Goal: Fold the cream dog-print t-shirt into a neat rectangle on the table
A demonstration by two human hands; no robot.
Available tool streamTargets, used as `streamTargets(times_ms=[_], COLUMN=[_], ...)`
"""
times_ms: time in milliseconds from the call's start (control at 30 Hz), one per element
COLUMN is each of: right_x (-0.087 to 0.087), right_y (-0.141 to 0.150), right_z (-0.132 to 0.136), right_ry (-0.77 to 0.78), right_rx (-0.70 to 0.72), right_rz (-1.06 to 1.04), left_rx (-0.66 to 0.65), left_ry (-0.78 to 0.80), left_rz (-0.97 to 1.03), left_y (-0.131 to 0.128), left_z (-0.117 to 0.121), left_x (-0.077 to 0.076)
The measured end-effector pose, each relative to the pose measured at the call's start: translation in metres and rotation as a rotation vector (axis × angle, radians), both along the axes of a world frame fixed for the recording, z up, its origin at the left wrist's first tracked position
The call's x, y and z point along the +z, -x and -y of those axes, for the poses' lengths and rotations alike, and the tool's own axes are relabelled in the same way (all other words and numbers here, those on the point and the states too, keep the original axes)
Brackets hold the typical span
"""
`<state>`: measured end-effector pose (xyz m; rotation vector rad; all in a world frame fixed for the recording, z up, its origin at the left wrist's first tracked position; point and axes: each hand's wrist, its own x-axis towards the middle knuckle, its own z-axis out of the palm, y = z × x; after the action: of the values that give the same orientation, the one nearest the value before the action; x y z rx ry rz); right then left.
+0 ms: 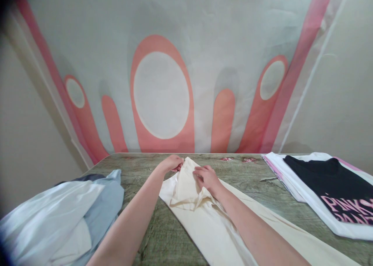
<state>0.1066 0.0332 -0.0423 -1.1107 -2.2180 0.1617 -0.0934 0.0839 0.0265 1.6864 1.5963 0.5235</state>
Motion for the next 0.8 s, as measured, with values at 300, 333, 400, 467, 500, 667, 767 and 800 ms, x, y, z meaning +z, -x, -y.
streamTargets(times_ms=[300,333,400,467,500,667,767,800], right_x=[-0.003,-0.002,0.000,0.003,0.004,0.007,0.007,0.006], right_y=[0.001,0.001,0.002,0.003,0.003,0.004,0.004,0.004], right_z=[-0.001,0.000,0.001,0.003,0.004,0.006,0.005,0.005], right_ry=[0.048,0.050,0.058,0.070,0.078,0.114,0.124,0.126], right_rx=[-0.066,-0.074,-0.084,-0.086,-0.085,-0.097,-0.100,-0.101], right_rz=[0.146,0.154,0.169,0.181,0.184,0.168,0.168,0.169], left_rx=[0.039,0.031,0.010,-0.013,-0.023,-0.033,-0.011,-0.001], left_ry=[-0.393,-0.409,-0.435,-0.455,-0.463,-0.480,-0.466,-0.456], left_rz=[0.035,0.034,0.029,0.017,0.009,-0.023,-0.018,-0.013], left_y=[-0.015,-0.015,-0.016,-0.015,-0.015,-0.015,-0.016,-0.017], left_z=[-0.011,-0.012,-0.014,-0.016,-0.016,-0.014,-0.013,-0.013], left_x=[-0.029,-0.031,-0.035,-0.037,-0.037,-0.037,-0.037,-0.037])
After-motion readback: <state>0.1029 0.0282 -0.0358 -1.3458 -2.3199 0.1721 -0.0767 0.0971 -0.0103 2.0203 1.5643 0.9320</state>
